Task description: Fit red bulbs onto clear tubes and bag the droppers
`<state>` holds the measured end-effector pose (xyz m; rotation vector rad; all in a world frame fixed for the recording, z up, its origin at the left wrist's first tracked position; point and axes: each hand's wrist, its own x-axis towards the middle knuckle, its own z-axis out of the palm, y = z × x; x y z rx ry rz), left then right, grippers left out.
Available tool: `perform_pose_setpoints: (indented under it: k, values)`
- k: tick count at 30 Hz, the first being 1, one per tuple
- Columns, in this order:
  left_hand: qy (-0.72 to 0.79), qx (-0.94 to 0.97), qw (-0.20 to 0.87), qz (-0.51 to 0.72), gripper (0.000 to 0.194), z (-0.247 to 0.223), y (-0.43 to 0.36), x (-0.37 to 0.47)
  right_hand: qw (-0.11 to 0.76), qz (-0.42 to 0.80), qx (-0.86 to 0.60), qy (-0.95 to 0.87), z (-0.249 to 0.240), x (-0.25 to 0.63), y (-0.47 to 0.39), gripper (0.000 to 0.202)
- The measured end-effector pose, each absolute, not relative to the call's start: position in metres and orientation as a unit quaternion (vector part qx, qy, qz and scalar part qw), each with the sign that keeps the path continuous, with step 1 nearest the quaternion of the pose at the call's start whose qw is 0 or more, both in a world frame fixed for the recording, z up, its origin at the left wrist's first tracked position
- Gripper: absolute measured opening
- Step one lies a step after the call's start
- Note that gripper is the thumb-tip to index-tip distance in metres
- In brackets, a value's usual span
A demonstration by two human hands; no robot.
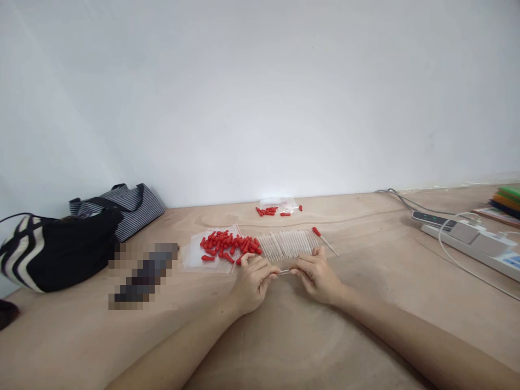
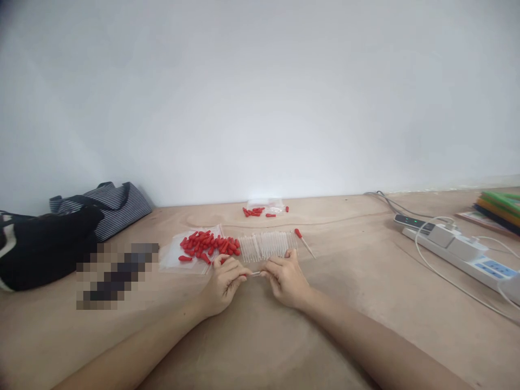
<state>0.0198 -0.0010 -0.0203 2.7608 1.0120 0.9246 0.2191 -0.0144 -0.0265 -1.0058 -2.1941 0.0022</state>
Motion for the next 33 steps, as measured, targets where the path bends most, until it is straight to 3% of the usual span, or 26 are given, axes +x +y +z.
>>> perform_pose_setpoints:
  k: [6, 15, 24, 33]
  values:
    - [0.369, 0.845, 0.067, 0.381, 0.024, -0.0260, 0.0072, 0.0154, 0.375, 0.109, -0.453, -0.801, -0.0260, 0.2173, -0.0098, 0.020]
    - [0.395, 0.813, 0.107, 0.414, 0.019, -0.0266, 0.0073, 0.0160, 0.393, 0.119, -0.443, -0.797, -0.0265, 0.2183, -0.0120, 0.020]
    - [0.406, 0.808, 0.124, 0.409, 0.013, -0.0262, 0.0063, 0.0170, 0.395, 0.088, -0.443, -0.800, -0.0285, 0.2150, -0.0138, 0.021]
    - [0.394, 0.796, 0.157, 0.432, 0.011, -0.0288, 0.0034, 0.0188, 0.374, -0.045, -0.409, -0.831, -0.0236, 0.2140, -0.0162, 0.021]
